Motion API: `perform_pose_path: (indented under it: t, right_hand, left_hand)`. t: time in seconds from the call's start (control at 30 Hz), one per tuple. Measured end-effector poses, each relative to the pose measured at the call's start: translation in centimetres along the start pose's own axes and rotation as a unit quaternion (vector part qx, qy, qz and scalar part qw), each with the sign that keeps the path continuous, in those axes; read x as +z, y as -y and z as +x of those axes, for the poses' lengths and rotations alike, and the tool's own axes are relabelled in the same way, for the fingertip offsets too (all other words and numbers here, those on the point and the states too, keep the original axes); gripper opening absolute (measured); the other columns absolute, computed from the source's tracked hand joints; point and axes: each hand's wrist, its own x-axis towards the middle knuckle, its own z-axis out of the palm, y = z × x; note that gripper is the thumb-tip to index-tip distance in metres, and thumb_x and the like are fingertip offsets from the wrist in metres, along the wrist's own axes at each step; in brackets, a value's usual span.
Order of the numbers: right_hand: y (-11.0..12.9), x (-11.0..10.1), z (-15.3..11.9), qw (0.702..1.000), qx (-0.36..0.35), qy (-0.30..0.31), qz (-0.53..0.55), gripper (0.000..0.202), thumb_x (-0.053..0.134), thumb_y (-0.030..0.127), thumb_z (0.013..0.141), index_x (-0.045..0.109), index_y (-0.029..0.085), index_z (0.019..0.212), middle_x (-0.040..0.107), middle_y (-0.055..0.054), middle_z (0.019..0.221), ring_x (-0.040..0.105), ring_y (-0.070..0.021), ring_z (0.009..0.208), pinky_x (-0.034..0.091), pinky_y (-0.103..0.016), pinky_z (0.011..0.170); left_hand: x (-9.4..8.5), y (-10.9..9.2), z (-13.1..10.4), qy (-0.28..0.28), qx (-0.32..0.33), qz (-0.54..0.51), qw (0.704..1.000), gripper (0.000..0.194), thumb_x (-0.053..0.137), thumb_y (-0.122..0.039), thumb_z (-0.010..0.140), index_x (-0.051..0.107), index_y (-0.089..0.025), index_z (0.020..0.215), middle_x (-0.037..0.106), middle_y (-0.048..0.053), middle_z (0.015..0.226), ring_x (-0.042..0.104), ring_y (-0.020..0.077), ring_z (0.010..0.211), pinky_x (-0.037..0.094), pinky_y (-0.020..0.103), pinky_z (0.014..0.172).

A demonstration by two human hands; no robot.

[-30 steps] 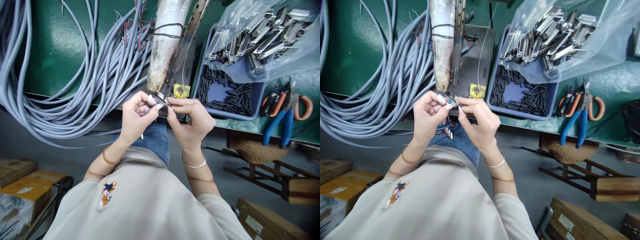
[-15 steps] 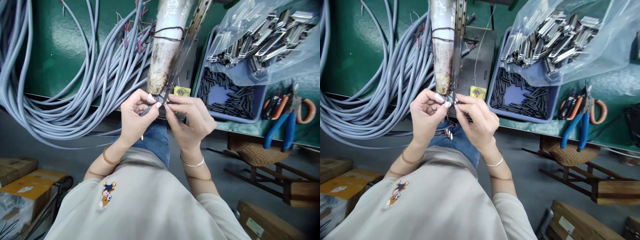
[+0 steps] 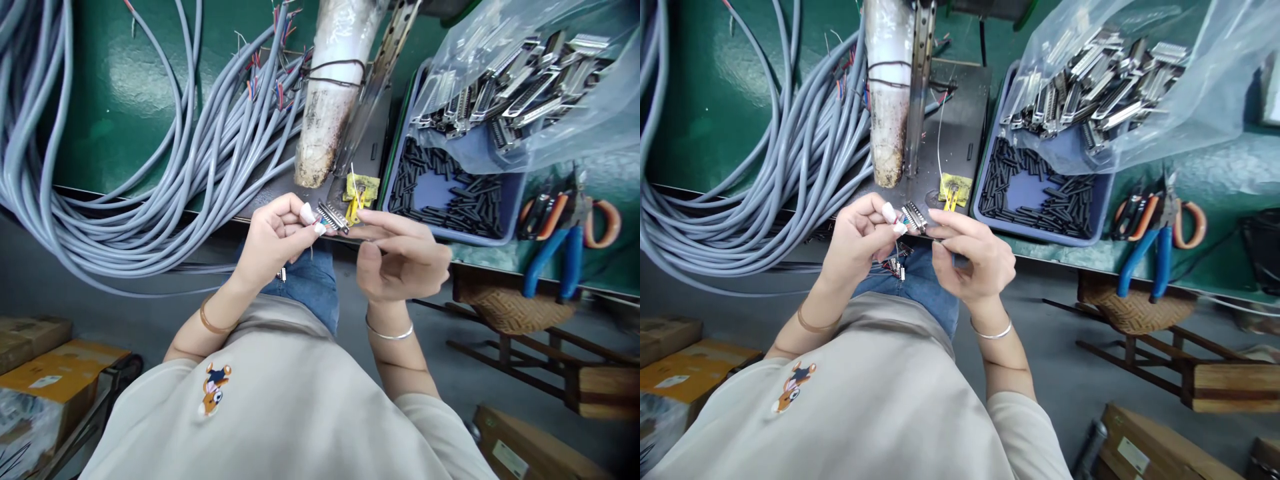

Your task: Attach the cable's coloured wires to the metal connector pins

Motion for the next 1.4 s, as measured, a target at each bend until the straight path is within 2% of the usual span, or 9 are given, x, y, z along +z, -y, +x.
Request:
perform_pose_path:
  t: [0.2, 0.33, 0.47, 0.67, 0.83, 0.97, 1.13, 1.27, 1.4]
  right_hand:
    - [0.6, 0.0, 0.0, 0.998, -0.034, 0.057, 0.004, 0.013, 0.071, 0.017, 0.092, 0.063, 0.026, 0.097, 0.084, -0.002, 0.097, 0.08, -0.0175, 0.074, 0.059, -0.026, 0.056]
    - [1.8, 0.5, 0.4, 0.993, 0.108, 0.018, 0.052, 0.008, 0.068, 0.025, 0.097, 0.061, 0.027, 0.093, 0.069, 0.006, 0.077, 0.064, -0.0109, 0.056, 0.05, -0.023, 0.05]
    - [2.4, 0.2, 1.0, 0.941, 0.278, 0.056, 0.186, 0.022, 0.068, 0.038, 0.099, 0.055, 0.026, 0.087, 0.052, 0.01, 0.061, 0.042, -0.0082, 0.04, 0.033, -0.022, 0.035]
    - [3.8, -0.5, 1.4, 0.969, 0.234, 0.08, 0.014, 0.018, 0.072, 0.027, 0.096, 0.06, 0.023, 0.083, 0.055, 0.009, 0.064, 0.046, -0.0058, 0.045, 0.036, -0.021, 0.042]
    - [4.0, -0.7, 1.1, 0.988, 0.111, -0.028, -0.1, 0.005, 0.072, 0.023, 0.097, 0.075, 0.025, 0.093, 0.065, 0.005, 0.069, 0.05, -0.0078, 0.045, 0.039, -0.026, 0.043]
    - [3.6, -0.6, 1.2, 0.98, 0.084, -0.177, -0.025, 0.015, 0.069, 0.034, 0.1, 0.074, 0.029, 0.113, 0.065, 0.005, 0.073, 0.044, -0.006, 0.037, 0.032, -0.025, 0.035]
    - [3.7, -0.7, 0.4, 0.987, 0.131, -0.09, -0.038, 0.015, 0.071, 0.022, 0.099, 0.071, 0.026, 0.113, 0.08, 0.002, 0.086, 0.08, -0.0162, 0.072, 0.066, -0.027, 0.067]
    - [3.5, -0.8, -0.6, 0.988, 0.147, -0.003, -0.052, 0.006, 0.074, 0.019, 0.097, 0.071, 0.024, 0.1, 0.082, 0.001, 0.095, 0.082, -0.0173, 0.083, 0.068, -0.028, 0.073]
    - [3.2, -0.6, -0.9, 0.987, 0.157, -0.007, -0.04, 0.004, 0.073, 0.02, 0.098, 0.07, 0.023, 0.098, 0.081, 0.002, 0.091, 0.079, -0.0143, 0.07, 0.062, -0.023, 0.06]
  left_hand:
    - [-0.5, -1.3, -1.0, 0.118, -0.094, -0.035, 0.988, 0.049, 0.095, -0.049, 0.072, 0.057, -0.021, 0.086, 0.07, -0.003, 0.065, 0.046, 0.0042, 0.037, 0.031, 0.017, 0.032]
    - [-0.4, -1.0, -2.1, 0.073, 0.0, -0.021, 0.997, 0.042, 0.093, -0.045, 0.077, 0.062, -0.022, 0.092, 0.065, -0.006, 0.064, 0.053, 0.0054, 0.04, 0.044, 0.017, 0.039]
    - [-1.0, -0.1, -2.7, 0.094, 0.136, 0.072, 0.984, 0.024, 0.086, -0.038, 0.086, 0.07, -0.02, 0.085, 0.074, 0.001, 0.075, 0.066, 0.0102, 0.054, 0.056, 0.022, 0.052]
    - [-1.3, 1.6, -2.9, 0.086, 0.334, 0.251, 0.904, 0.013, 0.07, -0.017, 0.095, 0.075, -0.02, 0.083, 0.079, 0.005, 0.082, 0.074, 0.0147, 0.077, 0.059, 0.026, 0.074]
    - [-0.5, 1.4, -3.2, 0.044, 0.103, 0.09, 0.99, 0.026, 0.084, -0.038, 0.086, 0.066, -0.019, 0.084, 0.073, 0.0, 0.072, 0.056, 0.007, 0.048, 0.044, 0.02, 0.047]
    - [-1.1, 0.7, -2.5, 0.058, -0.049, -0.066, 0.995, 0.041, 0.091, -0.044, 0.075, 0.06, -0.019, 0.084, 0.073, 0.0, 0.069, 0.045, 0.0043, 0.036, 0.03, 0.019, 0.035]
    - [-1.8, 0.3, -1.9, 0.069, -0.087, -0.131, 0.985, 0.03, 0.086, -0.031, 0.074, 0.061, -0.018, 0.086, 0.075, 0.001, 0.071, 0.051, 0.0056, 0.037, 0.033, 0.018, 0.036]
    - [-1.7, 0.2, -1.9, 0.055, -0.086, -0.138, 0.985, 0.019, 0.078, -0.023, 0.073, 0.063, -0.016, 0.083, 0.076, 0.001, 0.071, 0.054, 0.0058, 0.038, 0.036, 0.017, 0.038]
    - [-1.9, 0.3, -2.0, 0.055, -0.079, -0.14, 0.985, 0.013, 0.072, -0.016, 0.066, 0.063, -0.015, 0.077, 0.076, 0.001, 0.072, 0.053, 0.0052, 0.038, 0.037, 0.017, 0.039]
